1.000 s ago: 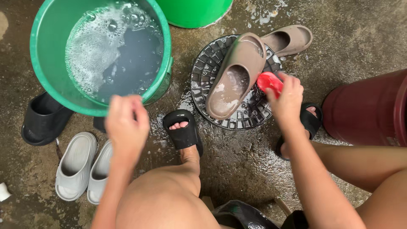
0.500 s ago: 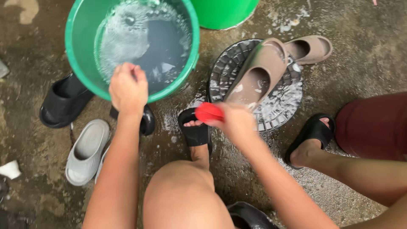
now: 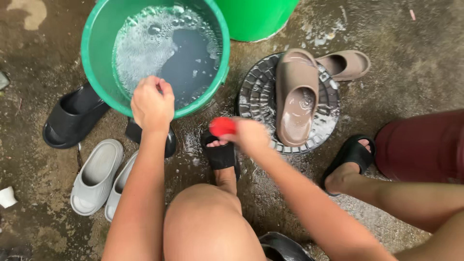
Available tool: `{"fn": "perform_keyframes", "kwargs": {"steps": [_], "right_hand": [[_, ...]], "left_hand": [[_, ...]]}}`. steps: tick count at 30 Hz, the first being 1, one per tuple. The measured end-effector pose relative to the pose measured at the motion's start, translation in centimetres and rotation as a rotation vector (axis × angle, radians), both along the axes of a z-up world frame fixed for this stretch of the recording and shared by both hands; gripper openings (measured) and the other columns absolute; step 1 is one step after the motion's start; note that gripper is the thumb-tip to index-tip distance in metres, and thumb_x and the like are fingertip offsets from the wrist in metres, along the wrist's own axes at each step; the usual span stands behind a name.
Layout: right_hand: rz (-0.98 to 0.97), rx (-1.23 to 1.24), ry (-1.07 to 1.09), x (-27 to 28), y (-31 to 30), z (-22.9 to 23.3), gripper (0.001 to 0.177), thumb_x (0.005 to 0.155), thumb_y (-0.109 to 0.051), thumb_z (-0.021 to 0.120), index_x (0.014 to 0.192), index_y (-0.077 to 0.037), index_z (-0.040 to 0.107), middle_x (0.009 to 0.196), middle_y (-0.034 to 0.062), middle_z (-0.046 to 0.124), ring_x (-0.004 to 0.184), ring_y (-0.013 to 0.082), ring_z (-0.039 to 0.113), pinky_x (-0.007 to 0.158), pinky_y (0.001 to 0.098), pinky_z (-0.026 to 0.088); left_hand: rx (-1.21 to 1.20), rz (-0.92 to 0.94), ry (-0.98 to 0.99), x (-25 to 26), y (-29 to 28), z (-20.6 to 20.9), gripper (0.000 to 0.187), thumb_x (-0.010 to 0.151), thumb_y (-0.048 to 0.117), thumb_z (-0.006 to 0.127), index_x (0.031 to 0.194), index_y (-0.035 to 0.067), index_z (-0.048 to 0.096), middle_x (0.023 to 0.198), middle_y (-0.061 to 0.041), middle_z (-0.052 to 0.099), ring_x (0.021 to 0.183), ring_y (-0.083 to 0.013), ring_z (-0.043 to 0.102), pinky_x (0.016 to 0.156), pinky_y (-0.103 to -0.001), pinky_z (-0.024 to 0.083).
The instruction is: The person washes footwear using a brush and soapy water.
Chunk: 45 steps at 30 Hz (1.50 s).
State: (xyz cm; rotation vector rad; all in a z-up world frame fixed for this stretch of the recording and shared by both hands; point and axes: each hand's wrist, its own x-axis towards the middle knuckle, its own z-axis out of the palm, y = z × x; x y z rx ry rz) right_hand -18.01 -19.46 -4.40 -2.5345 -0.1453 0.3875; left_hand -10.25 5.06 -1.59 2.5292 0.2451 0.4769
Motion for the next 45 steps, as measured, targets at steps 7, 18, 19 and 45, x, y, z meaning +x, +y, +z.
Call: {"fn": "perform_keyframes", "kwargs": {"steps": [7,18,19,45], "right_hand": [[0.463,-0.379,0.066,3.1,3.1,3.7,0.042,0.070,-0.047,0.085,0.094,-0.014,0.076,0.088,0.0092,0.075,0.092,0.0299,0.074,0.081,0.0504,0.052],[0.093,-0.538,0.223,1.1,-34.3,17.6,0.068,0.065,-0.056,0.087,0.114,-0.011,0.073,0.093,0.0175,0.075,0.088,0.0367,0.074,0.082,0.0453,0.057],[0.047,-0.585,0.217,0.3,-35.7,15.8,0.070,0.064,-0.058,0.088,0.114,-0.011,0.072,0.094,0.0177,0.075,0.089,0.0370,0.073,0.082,0.0461,0.057],[-0.468,-0.050,-0.295,-14.4,-39.3,6.2,0.055,0.076,-0.029,0.083,0.124,-0.009,0.066,0.102,0.0190,0.075,0.096,0.0351,0.074,0.082,0.0434,0.055]], "left_hand": [[0.100,-0.031,0.001,-0.3,2.2,-1.5,0.016,0.096,0.018,0.067,0.095,0.008,0.078,0.094,-0.019,0.073,0.084,-0.0409,0.068,0.077,-0.050,0.055],[0.017,0.064,0.131,-0.3,2.6,-2.3,0.020,0.097,0.021,0.063,0.098,0.004,0.075,0.094,-0.015,0.074,0.083,-0.0337,0.071,0.075,-0.047,0.055],[0.025,0.057,0.128,-0.3,2.6,-2.1,0.021,0.097,0.021,0.062,0.099,0.004,0.074,0.095,-0.014,0.074,0.083,-0.0331,0.071,0.074,-0.047,0.054],[0.135,0.052,0.113,-0.5,3.3,-2.7,0.023,0.096,0.020,0.062,0.102,0.007,0.080,0.093,-0.015,0.076,0.087,-0.0335,0.072,0.082,-0.046,0.057]]}}
